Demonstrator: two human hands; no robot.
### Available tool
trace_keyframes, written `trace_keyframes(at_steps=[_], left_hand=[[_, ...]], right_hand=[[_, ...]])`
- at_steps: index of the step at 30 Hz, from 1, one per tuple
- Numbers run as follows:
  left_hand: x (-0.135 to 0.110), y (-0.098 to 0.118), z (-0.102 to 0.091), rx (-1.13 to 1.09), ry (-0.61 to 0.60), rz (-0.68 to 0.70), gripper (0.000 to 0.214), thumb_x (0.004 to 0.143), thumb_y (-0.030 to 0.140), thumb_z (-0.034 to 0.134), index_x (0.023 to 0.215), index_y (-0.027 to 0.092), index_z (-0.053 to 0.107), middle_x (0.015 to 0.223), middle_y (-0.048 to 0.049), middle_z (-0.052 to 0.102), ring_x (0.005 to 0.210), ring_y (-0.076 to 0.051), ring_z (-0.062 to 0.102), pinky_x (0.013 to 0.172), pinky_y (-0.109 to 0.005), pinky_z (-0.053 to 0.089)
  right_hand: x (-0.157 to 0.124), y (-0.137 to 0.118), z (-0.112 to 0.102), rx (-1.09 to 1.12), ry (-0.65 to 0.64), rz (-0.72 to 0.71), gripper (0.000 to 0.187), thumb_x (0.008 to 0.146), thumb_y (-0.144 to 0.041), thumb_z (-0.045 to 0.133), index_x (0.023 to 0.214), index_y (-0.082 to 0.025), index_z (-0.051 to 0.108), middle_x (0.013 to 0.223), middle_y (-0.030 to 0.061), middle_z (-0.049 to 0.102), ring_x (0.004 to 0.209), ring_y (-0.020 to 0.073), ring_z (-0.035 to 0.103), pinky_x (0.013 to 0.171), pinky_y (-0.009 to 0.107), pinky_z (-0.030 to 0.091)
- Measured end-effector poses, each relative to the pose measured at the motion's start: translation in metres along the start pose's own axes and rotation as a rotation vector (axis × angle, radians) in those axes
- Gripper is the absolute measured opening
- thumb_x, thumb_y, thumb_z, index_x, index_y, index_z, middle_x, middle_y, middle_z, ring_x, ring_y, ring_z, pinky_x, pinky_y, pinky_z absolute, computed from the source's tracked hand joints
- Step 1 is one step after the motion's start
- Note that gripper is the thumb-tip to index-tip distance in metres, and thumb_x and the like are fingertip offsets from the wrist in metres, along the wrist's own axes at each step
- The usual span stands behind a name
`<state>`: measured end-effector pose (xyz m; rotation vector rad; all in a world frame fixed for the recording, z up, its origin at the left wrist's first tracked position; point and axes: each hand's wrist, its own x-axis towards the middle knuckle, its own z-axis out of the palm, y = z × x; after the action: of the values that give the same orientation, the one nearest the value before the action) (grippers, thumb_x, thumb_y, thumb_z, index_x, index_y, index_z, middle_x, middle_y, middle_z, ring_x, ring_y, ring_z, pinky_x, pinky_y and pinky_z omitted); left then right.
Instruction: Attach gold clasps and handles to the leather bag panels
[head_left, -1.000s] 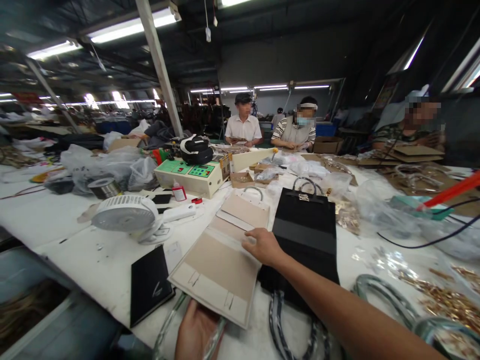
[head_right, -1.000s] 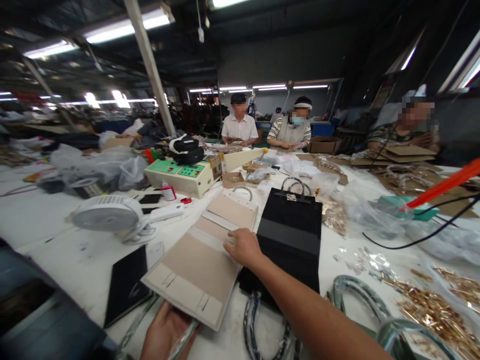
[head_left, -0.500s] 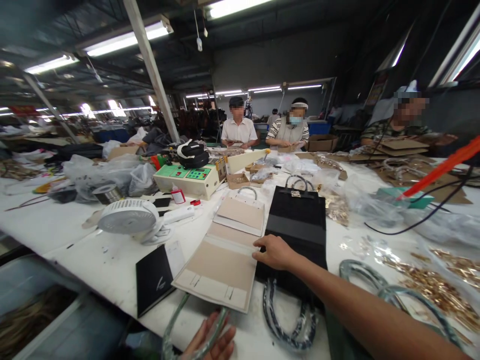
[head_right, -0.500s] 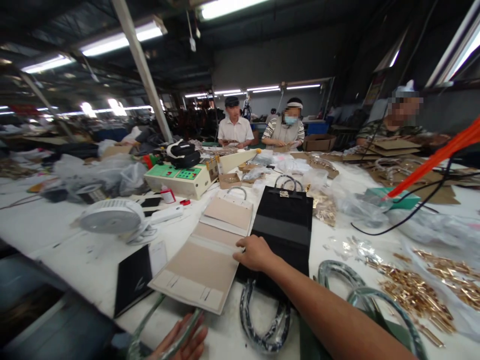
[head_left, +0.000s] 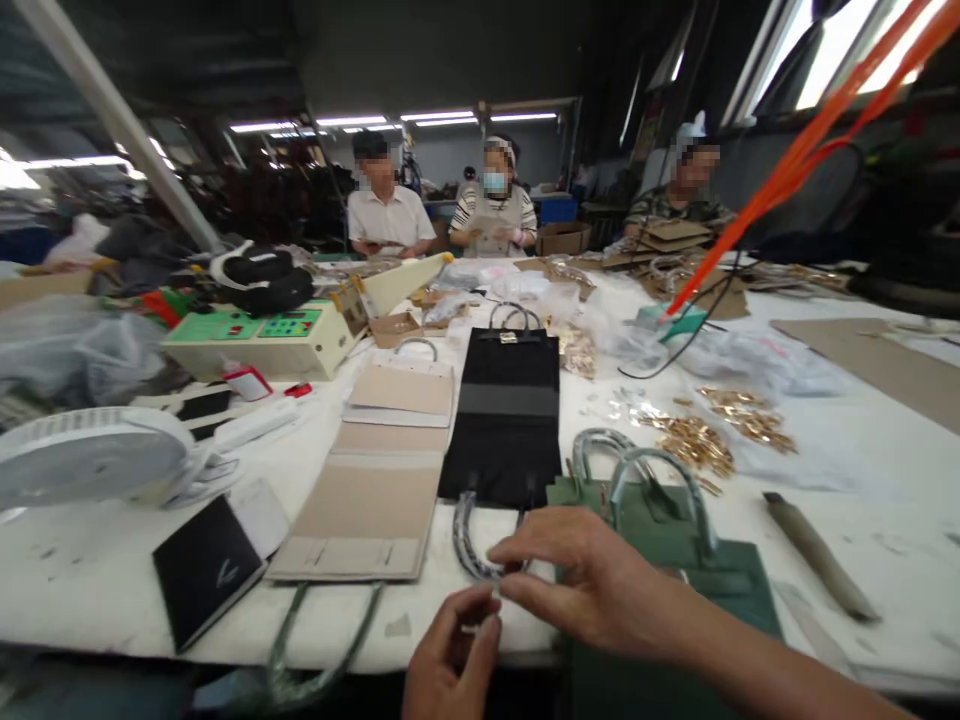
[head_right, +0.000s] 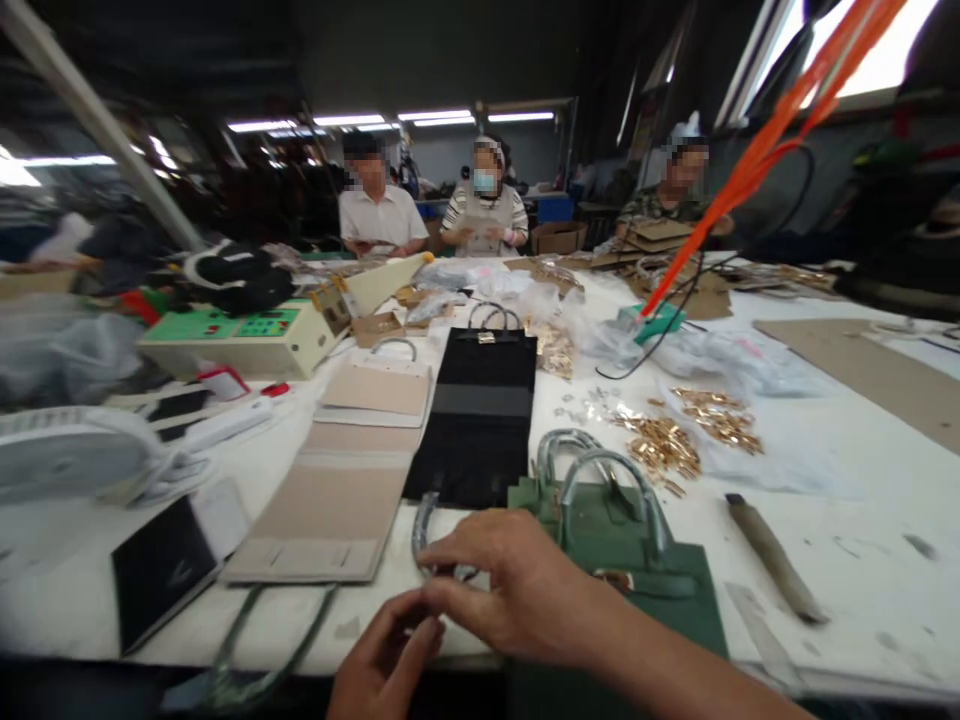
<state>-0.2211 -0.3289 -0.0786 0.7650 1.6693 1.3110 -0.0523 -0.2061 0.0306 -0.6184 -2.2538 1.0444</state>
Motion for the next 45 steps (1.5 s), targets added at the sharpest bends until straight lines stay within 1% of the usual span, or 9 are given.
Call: trace_keyframes(at_steps=[4, 7, 12, 19, 27, 30, 34, 39, 45], left_hand=[[0.017, 0.016, 0.046, 0.292, -0.201, 0.221, 0.052, 0.076, 0.043, 0.079, 0.124, 0.025, 0.071, 0.114, -0.0096, 0.073, 0.087, -0.027, 0.071, 0.074, -0.037, 0.06], [0.028, 0.009, 0.079, 0.484, -0.231, 0.501, 0.062, 0.073, 0.033, 0.081, 0.133, 0.027, 0.066, 0.133, -0.0105, 0.067, 0.116, -0.033, 0.066, 0.102, -0.049, 0.054], [0.033, -0.008, 0.112, 0.696, -0.159, 0.693, 0.063, 0.08, 0.037, 0.08, 0.14, 0.028, 0.06, 0.14, -0.0103, 0.063, 0.131, -0.034, 0.059, 0.113, -0.052, 0.047], [0.024, -0.015, 0.121, 0.811, -0.011, 0.786, 0.042, 0.085, 0.04, 0.079, 0.124, 0.024, 0.07, 0.133, -0.0129, 0.064, 0.126, -0.034, 0.06, 0.109, -0.052, 0.05], [0.015, -0.015, 0.13, 0.742, 0.1, 0.823, 0.028, 0.08, 0.03, 0.084, 0.101, 0.02, 0.068, 0.124, -0.0131, 0.064, 0.12, -0.032, 0.061, 0.103, -0.051, 0.052], [0.01, -0.015, 0.132, 0.682, 0.154, 0.882, 0.029, 0.078, 0.025, 0.086, 0.098, 0.021, 0.066, 0.124, -0.0122, 0.063, 0.118, -0.032, 0.06, 0.102, -0.052, 0.051], [0.006, -0.015, 0.132, 0.582, 0.178, 0.932, 0.026, 0.08, 0.023, 0.085, 0.096, 0.022, 0.064, 0.124, -0.0106, 0.061, 0.118, -0.031, 0.058, 0.102, -0.052, 0.049], [-0.001, -0.01, 0.132, 0.405, 0.102, 0.876, 0.015, 0.089, 0.021, 0.074, 0.092, 0.022, 0.059, 0.123, -0.009, 0.059, 0.121, -0.025, 0.058, 0.105, -0.044, 0.049], [-0.008, 0.0, 0.126, 0.325, 0.062, 0.713, 0.009, 0.09, 0.02, 0.066, 0.089, 0.022, 0.057, 0.119, -0.0089, 0.063, 0.121, -0.025, 0.059, 0.108, -0.044, 0.045]], right_hand=[[-0.094, 0.022, -0.023, -0.077, 0.331, 0.375, 0.028, 0.096, -0.046, 0.063, 0.098, -0.026, 0.083, 0.09, 0.0038, 0.08, 0.082, 0.0206, 0.074, 0.078, 0.029, 0.057], [-0.151, 0.05, -0.041, -0.144, 0.596, 0.636, 0.033, 0.091, -0.053, 0.065, 0.095, -0.026, 0.083, 0.095, 0.0051, 0.08, 0.09, 0.0255, 0.075, 0.083, 0.033, 0.058], [-0.19, 0.108, -0.09, -0.284, 0.848, 0.74, 0.047, 0.091, -0.056, 0.059, 0.114, -0.018, 0.076, 0.098, 0.0088, 0.077, 0.081, 0.024, 0.072, 0.082, 0.038, 0.057], [-0.167, 0.181, -0.143, -0.63, 0.491, 0.943, 0.039, 0.09, -0.039, 0.064, 0.124, -0.022, 0.073, 0.118, 0.0118, 0.073, 0.099, 0.0266, 0.069, 0.087, 0.037, 0.05], [-0.165, 0.195, -0.164, -0.561, 0.499, 0.972, 0.023, 0.089, -0.029, 0.059, 0.095, -0.014, 0.076, 0.09, 0.0164, 0.076, 0.089, 0.0284, 0.069, 0.078, 0.035, 0.048], [-0.171, 0.163, -0.152, -0.482, 0.621, 0.873, 0.034, 0.096, -0.034, 0.049, 0.107, -0.013, 0.074, 0.094, 0.0134, 0.076, 0.085, 0.0236, 0.07, 0.073, 0.032, 0.052], [-0.174, 0.087, -0.086, -0.159, 0.914, 0.565, 0.041, 0.09, -0.055, 0.065, 0.106, -0.019, 0.075, 0.099, 0.008, 0.075, 0.076, 0.0199, 0.066, 0.07, 0.032, 0.055], [-0.157, 0.045, -0.002, 0.438, 0.61, 0.568, 0.045, 0.085, -0.061, 0.071, 0.098, -0.017, 0.074, 0.069, 0.0024, 0.067, 0.058, 0.0163, 0.06, 0.054, 0.028, 0.051], [-0.146, 0.066, 0.009, 0.436, 0.602, 0.598, 0.049, 0.081, -0.062, 0.075, 0.097, -0.016, 0.071, 0.078, 0.0064, 0.072, 0.065, 0.019, 0.067, 0.056, 0.028, 0.057]])
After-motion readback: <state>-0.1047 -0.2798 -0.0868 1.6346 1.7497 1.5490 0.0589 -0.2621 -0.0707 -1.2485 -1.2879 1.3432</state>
